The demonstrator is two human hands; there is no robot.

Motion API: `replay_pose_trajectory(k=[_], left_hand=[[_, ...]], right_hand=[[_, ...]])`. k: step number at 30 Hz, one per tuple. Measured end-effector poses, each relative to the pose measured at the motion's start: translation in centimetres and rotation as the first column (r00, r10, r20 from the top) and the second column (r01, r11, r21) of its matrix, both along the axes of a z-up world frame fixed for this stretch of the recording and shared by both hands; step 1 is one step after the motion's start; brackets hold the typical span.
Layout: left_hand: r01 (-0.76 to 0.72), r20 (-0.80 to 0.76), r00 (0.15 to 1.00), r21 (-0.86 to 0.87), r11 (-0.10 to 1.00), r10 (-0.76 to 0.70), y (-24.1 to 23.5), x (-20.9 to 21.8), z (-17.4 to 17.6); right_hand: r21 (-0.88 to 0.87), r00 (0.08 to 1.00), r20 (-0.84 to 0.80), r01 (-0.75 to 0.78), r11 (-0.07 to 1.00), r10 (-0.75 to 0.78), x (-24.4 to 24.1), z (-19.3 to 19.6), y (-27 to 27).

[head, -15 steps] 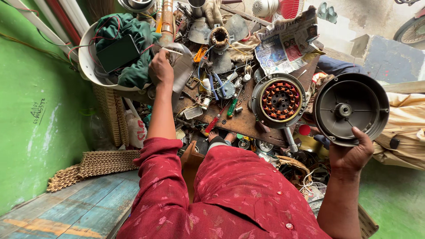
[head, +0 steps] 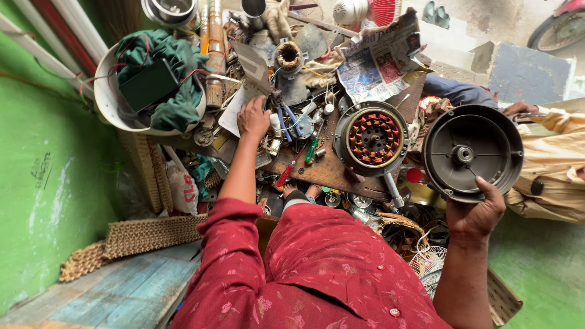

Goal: The person disassembles a fan motor, removes the rotor, and then reassembles the stator housing. They use a hammer and screwdriver to secure the components and tighten the assembly.

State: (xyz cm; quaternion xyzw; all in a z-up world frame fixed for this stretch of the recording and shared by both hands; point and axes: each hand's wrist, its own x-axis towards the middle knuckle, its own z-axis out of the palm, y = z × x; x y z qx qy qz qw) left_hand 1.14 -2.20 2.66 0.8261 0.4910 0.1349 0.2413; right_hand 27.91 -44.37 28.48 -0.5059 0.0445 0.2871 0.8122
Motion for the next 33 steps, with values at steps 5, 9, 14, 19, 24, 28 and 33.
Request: replay_pose_trajectory(k=[5,9,14,19,24,28,33], left_hand=[[-0.026,0.276,0.960,-0.105,0.994,0.055,-3.9,3.4,7.2],[0.125,0.642,0.762,-0.017,0.992,-0.085,-8.8,6.3,13.7],[0.436,0.538,0.716,0.153,0.887,-0.445,-15.2,9.1,19.2],[0.461,0.369,0.776,0.222,0.859,-0.511,-18.3,10.5,19.2],[0.430,0.351,0.799,0.236,0.872,-0.489,-18.2,11.0,17.6],[0.463,0.293,0.797,0.267,0.845,-0.528,-17.5,11.5,18.0],[0.457,0.248,0.811,0.298,0.838,-0.530,-17.4,11.8,19.2]], right_hand=[[0.039,0.999,-0.005,0.040,0.998,-0.039,0.3,-0.8,-0.3],[0.065,0.995,-0.060,0.083,0.994,-0.079,0.5,-2.0,-0.5],[0.072,0.989,-0.124,0.090,0.993,-0.080,0.3,-3.0,-0.3],[0.116,0.982,-0.166,0.111,0.987,-0.090,0.1,-3.2,-0.2],[0.129,0.986,-0.113,0.137,0.982,-0.123,-0.1,-2.9,-1.3],[0.050,0.982,-0.086,0.172,0.984,-0.168,-0.4,-2.5,-1.9],[0.059,0.985,-0.077,0.162,0.985,-0.157,-1.0,-2.4,-2.2]])
